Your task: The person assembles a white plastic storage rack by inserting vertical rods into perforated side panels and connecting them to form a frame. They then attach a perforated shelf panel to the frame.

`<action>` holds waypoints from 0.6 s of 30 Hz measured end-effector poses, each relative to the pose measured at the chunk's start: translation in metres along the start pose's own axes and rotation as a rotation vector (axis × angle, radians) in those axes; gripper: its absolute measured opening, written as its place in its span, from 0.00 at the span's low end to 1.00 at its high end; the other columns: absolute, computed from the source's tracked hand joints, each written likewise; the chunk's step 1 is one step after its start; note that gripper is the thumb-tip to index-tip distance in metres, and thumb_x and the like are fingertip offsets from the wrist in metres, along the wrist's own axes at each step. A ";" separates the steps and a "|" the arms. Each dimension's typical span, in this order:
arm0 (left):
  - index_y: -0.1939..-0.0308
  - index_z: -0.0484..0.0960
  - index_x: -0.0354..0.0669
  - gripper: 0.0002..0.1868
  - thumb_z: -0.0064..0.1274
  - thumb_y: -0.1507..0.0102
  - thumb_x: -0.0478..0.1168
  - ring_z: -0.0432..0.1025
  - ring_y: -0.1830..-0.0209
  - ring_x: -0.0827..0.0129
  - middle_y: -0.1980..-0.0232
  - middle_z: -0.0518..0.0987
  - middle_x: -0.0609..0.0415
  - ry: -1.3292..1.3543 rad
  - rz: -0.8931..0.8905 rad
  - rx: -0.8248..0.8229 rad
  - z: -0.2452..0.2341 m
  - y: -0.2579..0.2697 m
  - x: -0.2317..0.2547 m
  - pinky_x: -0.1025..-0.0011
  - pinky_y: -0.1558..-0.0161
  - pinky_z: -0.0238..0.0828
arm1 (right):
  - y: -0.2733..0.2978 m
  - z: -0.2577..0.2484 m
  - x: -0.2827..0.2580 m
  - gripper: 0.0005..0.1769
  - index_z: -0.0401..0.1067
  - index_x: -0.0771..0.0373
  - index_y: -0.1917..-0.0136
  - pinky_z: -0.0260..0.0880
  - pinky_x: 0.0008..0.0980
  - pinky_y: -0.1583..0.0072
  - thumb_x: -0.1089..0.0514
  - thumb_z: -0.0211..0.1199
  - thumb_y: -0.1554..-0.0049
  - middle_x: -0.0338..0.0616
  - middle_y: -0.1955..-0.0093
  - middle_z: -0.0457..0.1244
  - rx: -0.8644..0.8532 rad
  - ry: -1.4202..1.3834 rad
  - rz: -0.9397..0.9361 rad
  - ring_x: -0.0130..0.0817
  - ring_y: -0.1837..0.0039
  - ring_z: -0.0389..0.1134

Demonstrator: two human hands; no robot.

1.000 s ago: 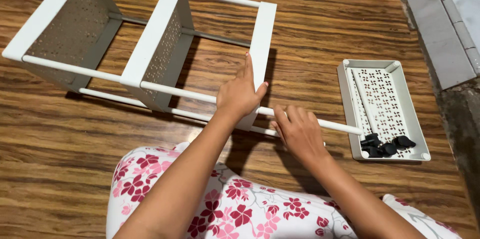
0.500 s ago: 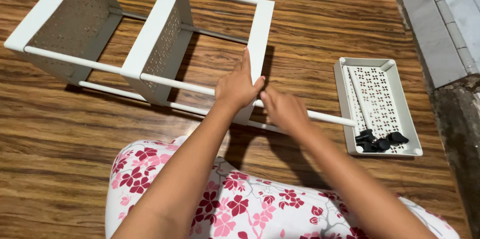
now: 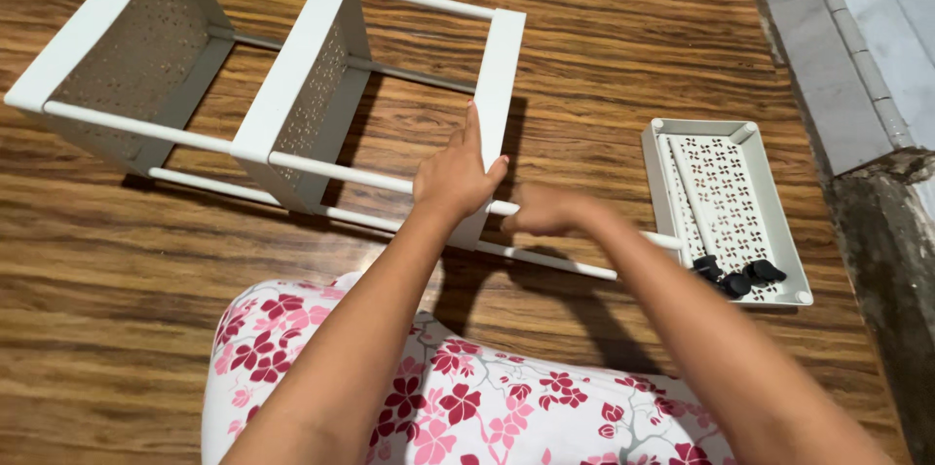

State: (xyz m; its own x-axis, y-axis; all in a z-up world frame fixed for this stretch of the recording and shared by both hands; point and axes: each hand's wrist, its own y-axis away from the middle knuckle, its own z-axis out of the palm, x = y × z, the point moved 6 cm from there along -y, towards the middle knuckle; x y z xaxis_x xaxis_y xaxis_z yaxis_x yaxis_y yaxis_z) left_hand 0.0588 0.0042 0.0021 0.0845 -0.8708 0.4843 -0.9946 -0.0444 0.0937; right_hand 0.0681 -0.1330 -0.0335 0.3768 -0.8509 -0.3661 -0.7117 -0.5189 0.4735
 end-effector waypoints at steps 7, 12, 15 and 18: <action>0.19 0.36 0.44 0.53 0.45 0.37 0.62 0.76 0.46 0.45 0.31 0.70 0.39 -0.002 -0.018 -0.024 0.004 0.001 -0.003 0.50 0.47 0.73 | 0.088 0.029 -0.072 0.30 0.68 0.71 0.44 0.67 0.48 0.42 0.58 0.61 0.60 0.56 0.50 0.65 1.213 0.515 -0.290 0.50 0.46 0.67; 0.19 0.36 0.44 0.49 0.41 0.34 0.60 0.76 0.46 0.45 0.31 0.69 0.37 -0.008 -0.002 0.007 0.000 -0.003 -0.001 0.50 0.46 0.71 | 0.041 0.007 -0.049 0.16 0.64 0.62 0.42 0.69 0.49 0.43 0.59 0.56 0.44 0.54 0.52 0.67 0.492 0.251 0.174 0.51 0.47 0.70; 0.19 0.38 0.46 0.44 0.36 0.31 0.59 0.76 0.45 0.44 0.30 0.68 0.38 0.014 -0.006 0.023 0.002 -0.004 0.000 0.50 0.46 0.72 | 0.033 -0.010 -0.048 0.17 0.68 0.63 0.45 0.68 0.52 0.42 0.55 0.62 0.46 0.57 0.51 0.67 0.263 0.130 0.165 0.53 0.46 0.69; 0.19 0.37 0.46 0.43 0.34 0.31 0.58 0.75 0.45 0.45 0.29 0.67 0.38 0.027 -0.002 0.016 0.004 -0.005 -0.002 0.50 0.47 0.73 | 0.052 -0.019 -0.061 0.17 0.69 0.64 0.52 0.66 0.55 0.46 0.53 0.67 0.50 0.57 0.52 0.67 0.483 0.183 -0.072 0.54 0.46 0.68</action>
State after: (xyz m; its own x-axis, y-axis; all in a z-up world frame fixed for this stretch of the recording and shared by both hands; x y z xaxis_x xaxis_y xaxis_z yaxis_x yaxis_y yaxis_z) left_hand 0.0632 0.0044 -0.0030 0.0875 -0.8574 0.5071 -0.9953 -0.0535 0.0811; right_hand 0.0192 -0.1092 0.0285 0.5014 -0.8373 -0.2179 -0.8563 -0.5163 0.0131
